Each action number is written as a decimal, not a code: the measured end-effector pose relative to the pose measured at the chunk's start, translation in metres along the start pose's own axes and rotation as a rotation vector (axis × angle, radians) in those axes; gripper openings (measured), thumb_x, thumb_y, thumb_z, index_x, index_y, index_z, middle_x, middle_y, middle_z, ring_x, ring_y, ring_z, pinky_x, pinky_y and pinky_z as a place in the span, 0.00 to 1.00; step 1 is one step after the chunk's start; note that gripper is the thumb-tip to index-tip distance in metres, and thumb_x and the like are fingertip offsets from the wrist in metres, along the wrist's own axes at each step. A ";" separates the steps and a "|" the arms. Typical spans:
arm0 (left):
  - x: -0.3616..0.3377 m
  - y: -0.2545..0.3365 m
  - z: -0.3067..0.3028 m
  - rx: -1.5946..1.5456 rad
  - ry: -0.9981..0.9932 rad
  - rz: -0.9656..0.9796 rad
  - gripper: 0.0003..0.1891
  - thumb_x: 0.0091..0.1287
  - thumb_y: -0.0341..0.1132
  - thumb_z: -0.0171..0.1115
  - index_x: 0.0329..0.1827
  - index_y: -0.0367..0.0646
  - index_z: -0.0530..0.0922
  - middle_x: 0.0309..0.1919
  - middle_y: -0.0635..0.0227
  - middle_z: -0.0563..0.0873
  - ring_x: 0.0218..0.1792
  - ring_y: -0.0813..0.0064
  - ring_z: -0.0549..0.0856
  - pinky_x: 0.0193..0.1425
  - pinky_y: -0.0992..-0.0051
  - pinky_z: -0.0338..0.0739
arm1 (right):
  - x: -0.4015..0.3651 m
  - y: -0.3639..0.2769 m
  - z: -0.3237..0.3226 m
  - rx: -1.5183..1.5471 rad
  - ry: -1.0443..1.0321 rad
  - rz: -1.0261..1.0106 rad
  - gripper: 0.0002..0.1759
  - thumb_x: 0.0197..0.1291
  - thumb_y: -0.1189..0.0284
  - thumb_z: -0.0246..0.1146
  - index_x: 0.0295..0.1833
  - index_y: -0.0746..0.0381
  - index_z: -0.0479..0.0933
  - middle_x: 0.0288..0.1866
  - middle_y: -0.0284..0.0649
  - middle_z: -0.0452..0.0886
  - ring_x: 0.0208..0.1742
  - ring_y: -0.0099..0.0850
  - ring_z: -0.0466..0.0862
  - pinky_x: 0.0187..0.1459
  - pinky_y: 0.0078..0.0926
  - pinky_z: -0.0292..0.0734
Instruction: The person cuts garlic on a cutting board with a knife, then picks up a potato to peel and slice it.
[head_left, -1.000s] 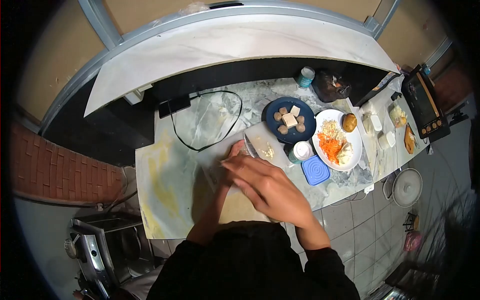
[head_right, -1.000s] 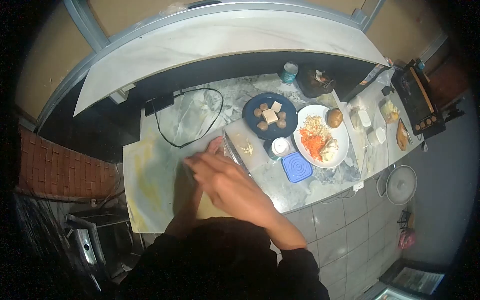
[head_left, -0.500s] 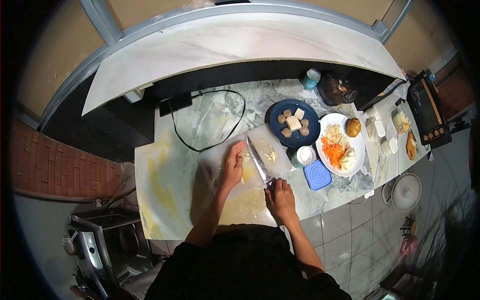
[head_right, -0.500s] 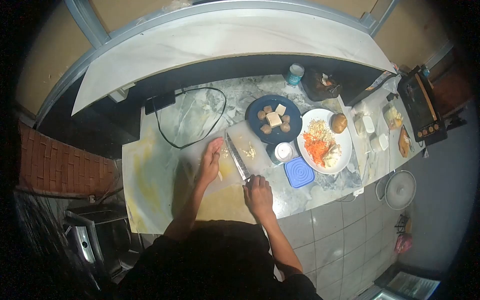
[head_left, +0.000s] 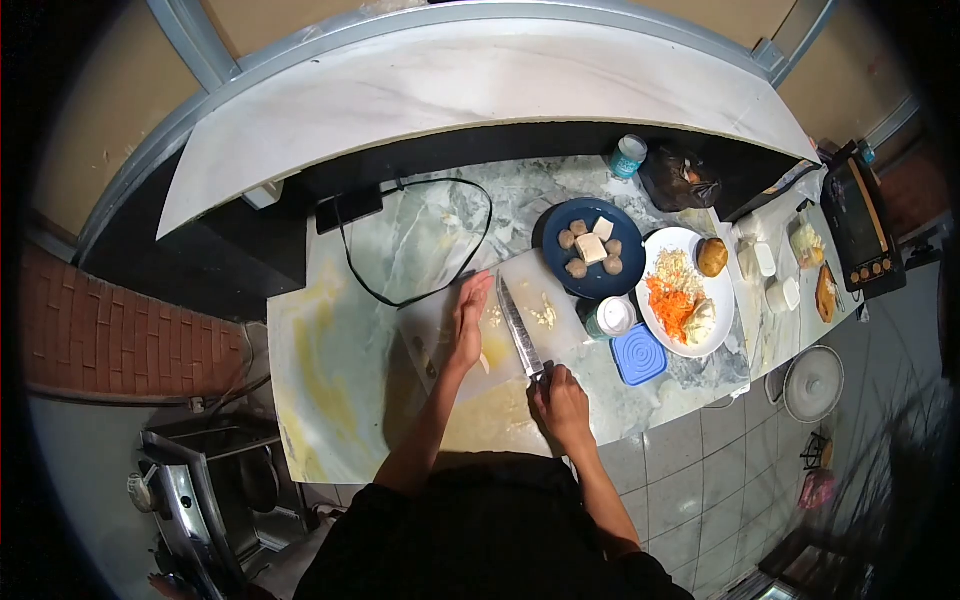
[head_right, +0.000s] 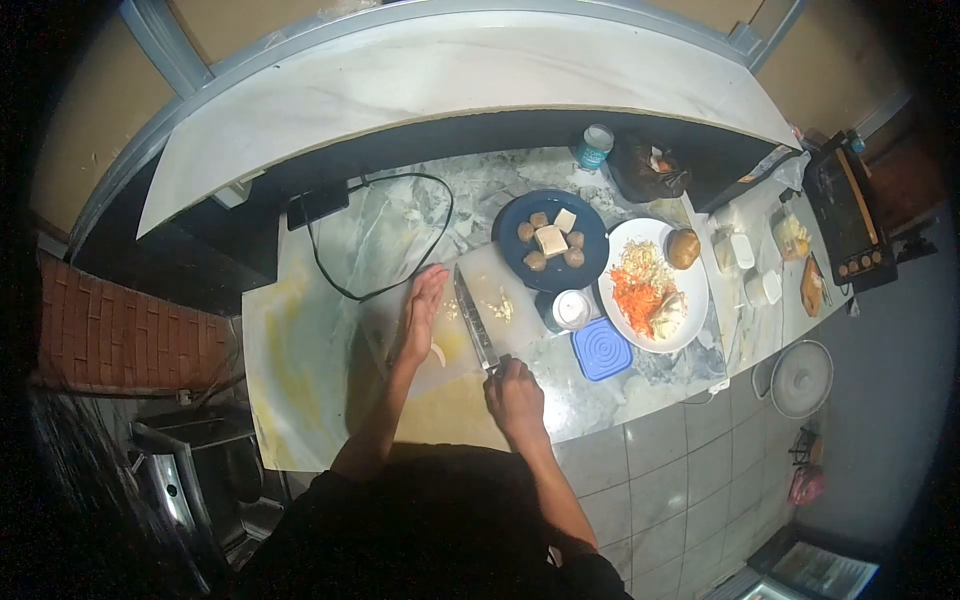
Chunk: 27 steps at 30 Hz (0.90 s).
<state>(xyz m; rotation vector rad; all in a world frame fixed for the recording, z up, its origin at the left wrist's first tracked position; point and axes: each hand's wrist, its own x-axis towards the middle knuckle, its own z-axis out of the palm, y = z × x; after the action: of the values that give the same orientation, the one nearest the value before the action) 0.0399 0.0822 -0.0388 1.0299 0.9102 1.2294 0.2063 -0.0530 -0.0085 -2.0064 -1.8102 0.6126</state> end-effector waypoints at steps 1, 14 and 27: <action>0.001 0.003 0.002 -0.034 0.020 -0.051 0.28 0.82 0.47 0.37 0.77 0.37 0.61 0.73 0.52 0.69 0.78 0.64 0.64 0.82 0.63 0.51 | -0.001 -0.002 -0.002 0.063 -0.052 0.032 0.18 0.60 0.72 0.66 0.50 0.70 0.69 0.42 0.59 0.81 0.42 0.57 0.84 0.43 0.52 0.80; 0.001 -0.021 0.009 -0.048 0.032 0.047 0.35 0.80 0.58 0.32 0.79 0.40 0.58 0.76 0.54 0.65 0.80 0.62 0.59 0.84 0.63 0.45 | -0.013 -0.016 0.016 0.423 -0.023 -0.005 0.31 0.69 0.73 0.60 0.75 0.60 0.60 0.28 0.64 0.81 0.31 0.65 0.82 0.31 0.55 0.76; -0.001 -0.054 0.005 -0.124 0.164 0.132 0.35 0.80 0.55 0.34 0.79 0.38 0.57 0.77 0.52 0.63 0.80 0.60 0.58 0.84 0.63 0.44 | -0.016 -0.022 0.026 0.551 0.028 -0.019 0.29 0.66 0.78 0.61 0.73 0.70 0.68 0.33 0.61 0.84 0.33 0.54 0.87 0.36 0.41 0.81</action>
<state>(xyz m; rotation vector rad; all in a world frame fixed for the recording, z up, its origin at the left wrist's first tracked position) 0.0604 0.0789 -0.0890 0.9118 0.8905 1.4800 0.1730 -0.0667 -0.0170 -1.6120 -1.4355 0.9495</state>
